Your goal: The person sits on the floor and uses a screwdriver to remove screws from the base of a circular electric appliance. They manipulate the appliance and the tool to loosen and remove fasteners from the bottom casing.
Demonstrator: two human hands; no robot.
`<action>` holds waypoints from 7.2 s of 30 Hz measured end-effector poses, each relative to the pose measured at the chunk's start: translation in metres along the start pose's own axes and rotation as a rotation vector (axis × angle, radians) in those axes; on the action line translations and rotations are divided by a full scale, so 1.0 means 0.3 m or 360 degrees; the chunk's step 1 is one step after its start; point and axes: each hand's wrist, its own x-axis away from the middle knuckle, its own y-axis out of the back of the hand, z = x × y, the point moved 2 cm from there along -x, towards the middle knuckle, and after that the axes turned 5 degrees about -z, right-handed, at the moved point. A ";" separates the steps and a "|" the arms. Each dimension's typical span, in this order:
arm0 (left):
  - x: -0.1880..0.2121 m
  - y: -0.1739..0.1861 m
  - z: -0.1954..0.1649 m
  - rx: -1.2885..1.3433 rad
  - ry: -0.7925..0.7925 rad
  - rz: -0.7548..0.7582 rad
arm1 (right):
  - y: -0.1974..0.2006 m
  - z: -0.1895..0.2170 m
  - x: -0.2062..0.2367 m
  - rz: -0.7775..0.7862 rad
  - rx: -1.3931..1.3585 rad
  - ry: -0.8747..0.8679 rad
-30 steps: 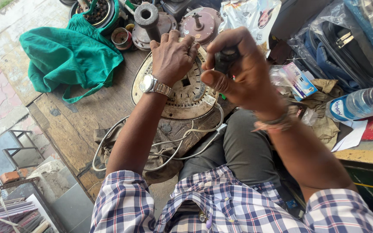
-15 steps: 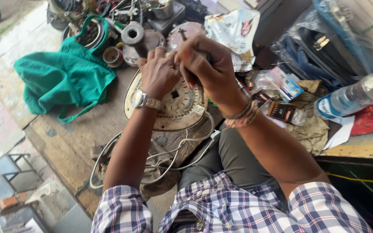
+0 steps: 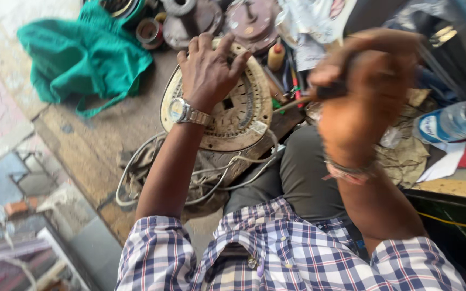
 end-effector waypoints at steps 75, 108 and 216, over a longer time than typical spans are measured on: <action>-0.089 0.033 -0.066 -0.0067 0.0096 0.0189 | -0.130 -0.039 -0.072 0.0145 0.0186 -0.0295; -0.103 0.017 -0.056 -0.0144 0.0090 0.0272 | -0.133 -0.166 -0.100 0.0397 -0.0059 -0.0453; 0.168 0.035 -0.169 0.1079 -0.0762 -0.0018 | -0.273 0.240 -0.366 0.2127 0.1910 0.0760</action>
